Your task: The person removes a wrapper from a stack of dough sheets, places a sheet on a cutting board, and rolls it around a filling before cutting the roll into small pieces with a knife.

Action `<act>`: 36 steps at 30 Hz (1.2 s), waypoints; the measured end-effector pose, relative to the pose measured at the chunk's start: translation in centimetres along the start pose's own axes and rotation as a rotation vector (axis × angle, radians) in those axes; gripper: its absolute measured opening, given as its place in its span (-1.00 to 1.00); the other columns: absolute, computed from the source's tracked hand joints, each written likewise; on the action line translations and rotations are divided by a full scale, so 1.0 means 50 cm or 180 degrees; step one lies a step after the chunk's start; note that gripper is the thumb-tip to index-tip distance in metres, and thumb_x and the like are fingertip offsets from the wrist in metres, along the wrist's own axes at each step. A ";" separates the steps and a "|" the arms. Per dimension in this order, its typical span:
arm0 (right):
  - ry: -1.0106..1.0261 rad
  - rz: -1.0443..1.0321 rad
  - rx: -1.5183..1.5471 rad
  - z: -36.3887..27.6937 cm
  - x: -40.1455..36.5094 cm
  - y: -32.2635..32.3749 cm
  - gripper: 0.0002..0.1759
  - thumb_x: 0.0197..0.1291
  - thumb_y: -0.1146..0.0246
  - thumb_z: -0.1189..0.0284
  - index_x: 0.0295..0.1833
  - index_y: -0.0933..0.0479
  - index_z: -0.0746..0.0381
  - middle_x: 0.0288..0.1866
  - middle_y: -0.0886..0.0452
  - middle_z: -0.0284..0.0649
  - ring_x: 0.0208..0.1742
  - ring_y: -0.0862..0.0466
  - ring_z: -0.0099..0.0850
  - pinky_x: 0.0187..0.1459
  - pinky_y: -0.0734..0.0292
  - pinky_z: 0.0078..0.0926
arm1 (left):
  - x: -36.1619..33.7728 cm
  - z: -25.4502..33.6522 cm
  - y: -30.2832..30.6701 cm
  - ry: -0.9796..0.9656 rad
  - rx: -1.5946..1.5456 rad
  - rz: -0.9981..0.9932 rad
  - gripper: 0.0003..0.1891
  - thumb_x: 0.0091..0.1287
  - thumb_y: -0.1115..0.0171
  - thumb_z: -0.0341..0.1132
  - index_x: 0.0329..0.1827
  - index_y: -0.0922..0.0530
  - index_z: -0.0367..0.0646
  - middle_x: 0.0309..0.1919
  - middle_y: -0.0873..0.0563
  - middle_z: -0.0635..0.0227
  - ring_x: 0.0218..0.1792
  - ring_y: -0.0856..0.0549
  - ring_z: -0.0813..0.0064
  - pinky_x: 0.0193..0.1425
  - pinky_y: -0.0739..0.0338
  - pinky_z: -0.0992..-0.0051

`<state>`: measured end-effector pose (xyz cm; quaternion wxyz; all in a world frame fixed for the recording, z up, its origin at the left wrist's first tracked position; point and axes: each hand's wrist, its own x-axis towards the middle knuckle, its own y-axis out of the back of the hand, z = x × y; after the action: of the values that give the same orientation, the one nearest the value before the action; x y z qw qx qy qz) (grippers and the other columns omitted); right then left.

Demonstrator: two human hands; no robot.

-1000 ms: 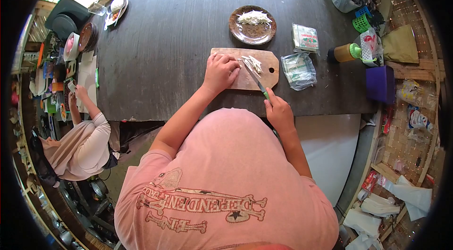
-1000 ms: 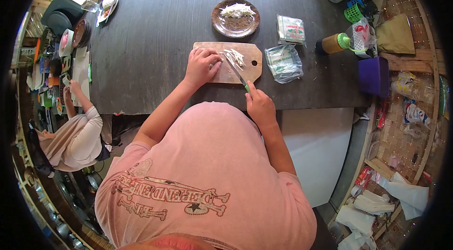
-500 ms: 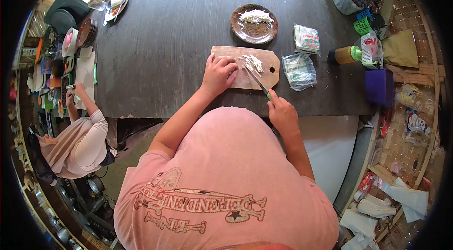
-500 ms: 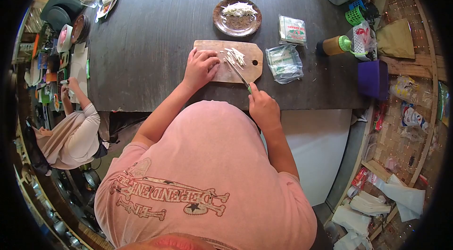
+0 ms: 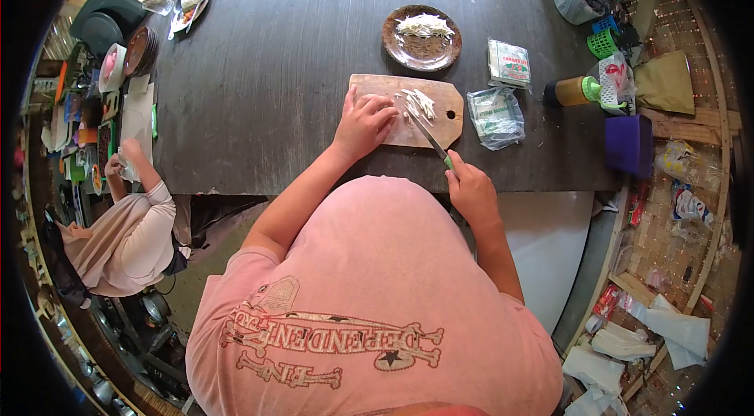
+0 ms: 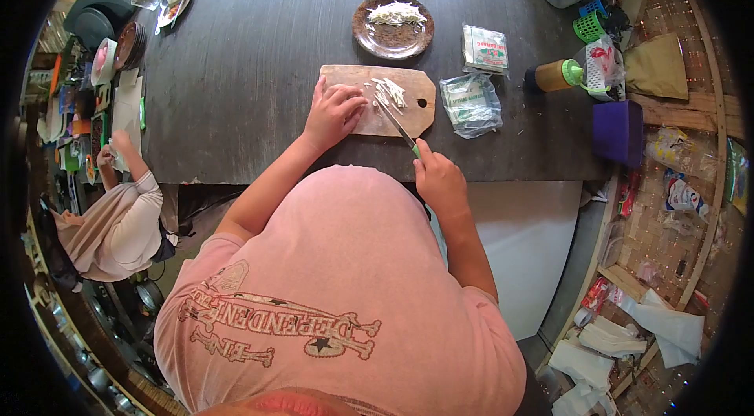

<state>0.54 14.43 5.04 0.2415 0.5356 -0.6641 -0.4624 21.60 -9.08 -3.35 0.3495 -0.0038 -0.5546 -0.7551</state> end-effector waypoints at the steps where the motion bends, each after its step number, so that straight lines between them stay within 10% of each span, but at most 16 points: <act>1: 0.0029 0.0088 0.0082 0.003 -0.002 -0.002 -0.47 0.55 -0.37 0.32 0.57 -0.60 0.08 -0.12 -0.81 0.00 -0.09 -0.84 0.13 -0.06 -0.75 0.15 | 0.000 -0.001 -0.001 0.0000 -0.0005 0.0000 -0.79 0.49 -0.49 -0.19 0.13 -0.77 0.15 0.24 -0.76 0.55 0.40 -0.68 0.37 0.76 -0.20 -0.44; 36: 0.0042 0.0138 0.0388 0.003 -0.007 -0.023 -0.47 0.56 -0.37 0.32 0.57 -0.62 0.08 -0.09 -0.83 0.00 -0.08 -0.83 0.13 -0.04 -0.73 0.14 | -0.008 0.002 -0.007 -0.0181 0.0025 -0.0049 -0.77 0.49 -0.50 -0.12 0.15 -0.83 0.16 0.18 -0.79 0.61 0.35 -0.72 0.42 0.78 -0.14 -0.51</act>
<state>1.08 14.84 4.01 0.2228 0.5378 -0.7008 -0.4123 21.67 -8.73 -3.73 0.3278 -0.0198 -0.5673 -0.7552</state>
